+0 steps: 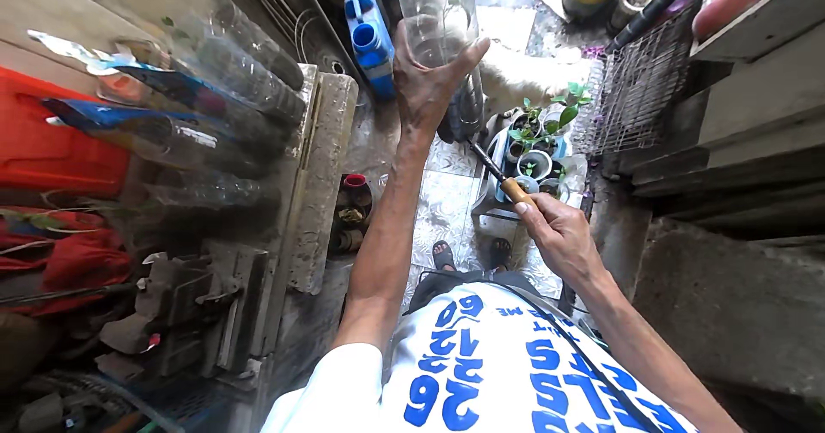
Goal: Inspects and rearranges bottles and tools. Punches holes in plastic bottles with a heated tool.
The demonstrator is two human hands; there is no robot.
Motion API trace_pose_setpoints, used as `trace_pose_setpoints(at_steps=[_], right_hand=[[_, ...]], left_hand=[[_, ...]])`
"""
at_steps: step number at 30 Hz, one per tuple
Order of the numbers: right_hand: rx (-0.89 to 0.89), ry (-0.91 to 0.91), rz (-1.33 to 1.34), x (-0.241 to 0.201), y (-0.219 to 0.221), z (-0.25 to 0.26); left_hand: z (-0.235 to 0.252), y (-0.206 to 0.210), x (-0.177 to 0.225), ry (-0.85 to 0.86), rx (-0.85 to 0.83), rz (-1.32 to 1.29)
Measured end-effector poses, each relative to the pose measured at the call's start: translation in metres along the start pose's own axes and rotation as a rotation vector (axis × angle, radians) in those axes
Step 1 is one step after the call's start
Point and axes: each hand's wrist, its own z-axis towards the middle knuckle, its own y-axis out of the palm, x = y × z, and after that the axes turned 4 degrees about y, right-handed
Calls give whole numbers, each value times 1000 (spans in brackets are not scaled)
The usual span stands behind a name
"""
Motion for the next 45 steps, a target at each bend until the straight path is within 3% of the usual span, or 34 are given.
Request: trace_pose_setpoints(at_steps=[24, 45], right_hand=[[-71, -4, -29, -8, -9, 0], [-64, -12, 12, -7, 3, 1]], left_hand=[[-5, -19, -11, 49, 58, 120], [-25, -15, -11, 4, 79, 19]])
